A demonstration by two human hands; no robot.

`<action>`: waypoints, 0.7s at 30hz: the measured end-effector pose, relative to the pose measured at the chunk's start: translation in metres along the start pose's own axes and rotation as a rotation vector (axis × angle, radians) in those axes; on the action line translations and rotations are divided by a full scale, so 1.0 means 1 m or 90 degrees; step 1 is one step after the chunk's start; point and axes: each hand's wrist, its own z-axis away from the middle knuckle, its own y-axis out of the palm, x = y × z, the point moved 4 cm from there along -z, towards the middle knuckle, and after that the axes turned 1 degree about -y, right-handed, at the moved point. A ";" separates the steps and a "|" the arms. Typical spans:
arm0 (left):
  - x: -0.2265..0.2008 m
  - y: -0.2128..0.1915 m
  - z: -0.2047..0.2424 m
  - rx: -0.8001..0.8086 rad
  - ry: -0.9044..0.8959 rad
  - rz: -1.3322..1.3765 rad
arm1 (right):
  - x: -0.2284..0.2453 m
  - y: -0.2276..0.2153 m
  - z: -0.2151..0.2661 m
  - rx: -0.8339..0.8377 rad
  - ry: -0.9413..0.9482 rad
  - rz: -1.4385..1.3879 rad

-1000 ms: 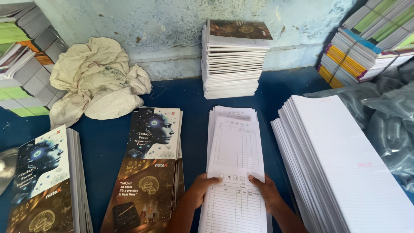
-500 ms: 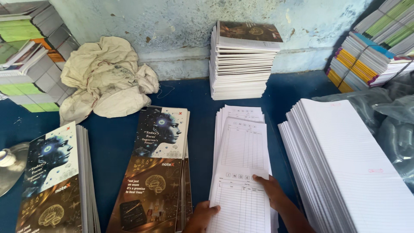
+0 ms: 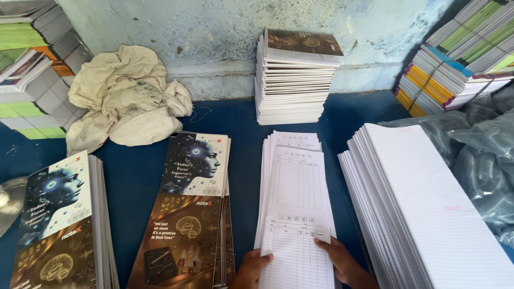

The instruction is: The person assembles notebooks by placing printed index pages between stacks of lined paper and then covering them with printed front covers. The person repeats this process multiple times, stacking the completed notebooks on the floor.

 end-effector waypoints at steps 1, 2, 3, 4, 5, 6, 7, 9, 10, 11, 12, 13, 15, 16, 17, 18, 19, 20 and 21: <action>-0.002 0.003 0.004 0.019 0.009 0.003 | -0.001 0.002 0.001 0.004 -0.013 -0.018; -0.002 0.005 0.007 0.016 -0.005 0.011 | -0.001 0.004 0.004 0.008 -0.026 -0.036; -0.001 0.006 0.010 0.013 -0.020 0.020 | 0.000 0.005 0.007 0.012 -0.040 -0.054; -0.003 0.007 0.012 0.010 -0.034 0.029 | 0.002 0.005 0.009 -0.014 -0.019 -0.037; -0.005 0.009 0.012 -0.004 -0.049 0.026 | 0.006 0.004 0.012 -0.039 0.001 -0.021; -0.005 0.010 0.013 -0.017 -0.066 0.023 | 0.009 0.003 0.017 -0.066 0.023 -0.005; -0.004 0.011 0.014 -0.030 -0.083 0.020 | 0.013 0.003 0.020 -0.079 0.015 0.000; -0.002 0.012 0.018 -0.051 -0.070 0.018 | 0.018 0.003 0.027 -0.108 0.001 0.009; -0.002 0.012 0.021 -0.062 -0.063 0.017 | 0.019 0.004 0.029 -0.109 -0.015 0.009; -0.002 0.016 0.024 -0.027 -0.043 0.006 | 0.021 0.003 0.030 -0.110 -0.032 0.008; -0.005 0.021 0.028 0.008 -0.021 -0.005 | 0.022 0.002 0.030 -0.111 -0.049 0.009; -0.008 0.026 0.032 0.042 0.000 -0.016 | 0.022 0.000 0.030 -0.112 -0.060 0.011; -0.015 0.025 0.041 -0.050 -0.046 -0.194 | 0.020 -0.005 0.029 -0.113 -0.081 0.018; -0.020 0.024 0.046 -0.097 -0.069 -0.282 | 0.019 -0.007 0.029 -0.097 -0.109 0.005; -0.027 0.023 0.054 -0.120 -0.037 -0.314 | 0.019 -0.009 0.028 -0.082 -0.137 -0.009; -0.035 0.019 0.063 -0.144 -0.004 -0.346 | 0.019 -0.010 0.028 -0.065 -0.165 -0.023; -0.044 0.014 0.070 -0.167 0.028 -0.378 | 0.020 -0.013 0.028 -0.082 -0.170 -0.004; -0.058 0.007 0.076 -0.224 0.100 -0.467 | 0.022 -0.015 0.029 -0.099 -0.174 0.014; -0.074 0.000 0.083 -0.280 0.172 -0.555 | 0.024 -0.016 0.030 -0.116 -0.179 0.032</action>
